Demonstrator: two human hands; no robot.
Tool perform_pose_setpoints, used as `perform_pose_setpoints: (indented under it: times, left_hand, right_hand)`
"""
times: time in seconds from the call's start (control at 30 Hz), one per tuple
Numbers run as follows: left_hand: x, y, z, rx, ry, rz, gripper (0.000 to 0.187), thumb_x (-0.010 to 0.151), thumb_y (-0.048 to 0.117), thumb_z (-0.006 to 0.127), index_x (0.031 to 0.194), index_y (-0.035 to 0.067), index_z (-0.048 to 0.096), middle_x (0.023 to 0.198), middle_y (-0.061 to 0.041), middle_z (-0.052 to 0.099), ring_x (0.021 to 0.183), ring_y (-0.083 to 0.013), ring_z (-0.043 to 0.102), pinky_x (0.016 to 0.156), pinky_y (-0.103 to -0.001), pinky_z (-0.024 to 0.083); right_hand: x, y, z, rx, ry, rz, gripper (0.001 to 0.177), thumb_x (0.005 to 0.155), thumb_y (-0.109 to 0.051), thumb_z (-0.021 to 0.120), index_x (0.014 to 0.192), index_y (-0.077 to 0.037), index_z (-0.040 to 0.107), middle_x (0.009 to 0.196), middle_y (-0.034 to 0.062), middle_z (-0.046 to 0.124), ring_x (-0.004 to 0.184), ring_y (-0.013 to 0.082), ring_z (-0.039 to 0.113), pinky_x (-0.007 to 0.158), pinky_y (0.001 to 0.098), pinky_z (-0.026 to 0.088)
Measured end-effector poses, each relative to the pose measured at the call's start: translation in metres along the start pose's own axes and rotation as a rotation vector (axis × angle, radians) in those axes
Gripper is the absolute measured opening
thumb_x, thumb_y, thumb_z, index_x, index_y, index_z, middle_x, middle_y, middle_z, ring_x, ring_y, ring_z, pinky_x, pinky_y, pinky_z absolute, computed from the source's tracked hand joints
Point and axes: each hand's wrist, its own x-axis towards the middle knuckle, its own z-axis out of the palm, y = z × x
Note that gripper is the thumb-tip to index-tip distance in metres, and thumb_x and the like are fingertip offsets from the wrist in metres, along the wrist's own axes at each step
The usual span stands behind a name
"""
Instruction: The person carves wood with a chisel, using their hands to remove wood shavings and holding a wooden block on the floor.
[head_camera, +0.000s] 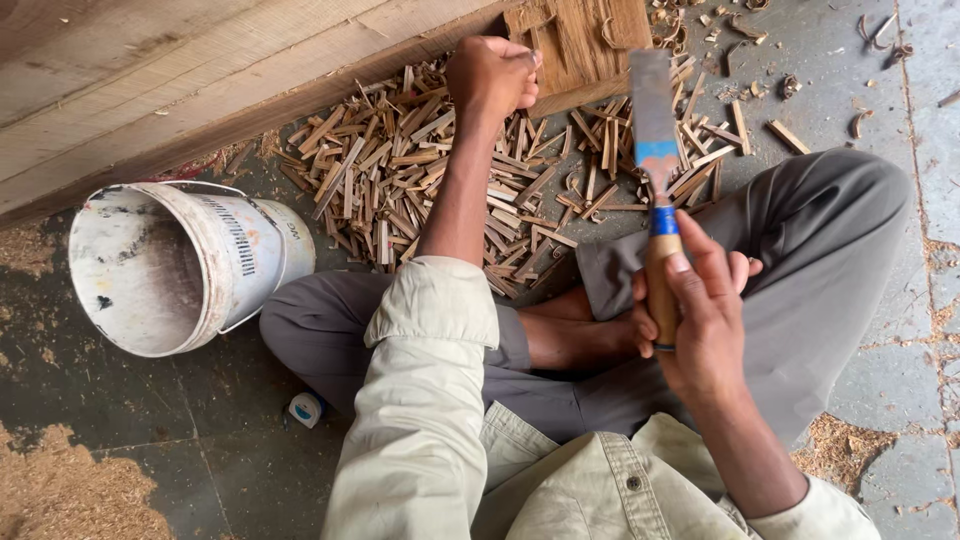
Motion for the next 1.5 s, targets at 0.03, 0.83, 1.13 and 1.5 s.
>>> perform_pose_setpoints:
  times: [0.03,0.83,1.13,1.5]
  left_hand:
    - [0.000,-0.001,0.001,-0.003,-0.003,-0.002,0.010,0.086,0.009,0.077,0.093,0.002,0.076,0.075,-0.012,0.078,0.053,-0.0109,0.077,0.044,-0.019,0.060]
    - [-0.121,-0.038,-0.069,0.497,-0.281,1.036,0.041,0.097,0.018,0.076,0.137,0.020,0.070,0.154,-0.003,0.055,0.146,-0.0288,0.047,0.120,-0.046,0.042]
    - [-0.110,-0.055,-0.055,0.518,-0.248,1.044,0.039,0.095,0.018,0.079,0.133,0.021,0.070,0.152,-0.004,0.054,0.145,-0.0306,0.047,0.122,-0.049,0.039]
    - [-0.048,-0.065,-0.038,0.491,-0.222,1.108,0.034,0.103,0.010,0.076,0.136,0.013,0.068,0.156,-0.014,0.050,0.149,-0.0373,0.042,0.124,-0.050,0.039]
  right_hand:
    - [-0.001,0.000,0.003,-0.003,0.003,0.001,0.057,0.104,-0.024,0.047,0.160,-0.017,0.036,0.086,0.0126,0.057,0.049,0.0163,0.047,0.038,0.0285,0.041]
    - [0.022,0.003,0.053,-0.235,-0.071,0.132,0.050,0.104,-0.024,0.053,0.152,-0.010,0.046,0.071,0.0061,0.059,0.048,0.0112,0.049,0.038,0.0237,0.038]
    - [0.026,-0.004,0.064,-0.281,-0.041,0.219,0.050,0.103,-0.027,0.050,0.150,-0.013,0.044,0.070,0.0070,0.056,0.045,0.0112,0.046,0.034,0.0248,0.036]
    - [0.087,0.012,0.085,-0.314,-0.023,0.098,0.043,0.108,-0.028,0.049,0.145,-0.009,0.043,0.075,0.0059,0.054,0.049,0.0105,0.045,0.040,0.0244,0.038]
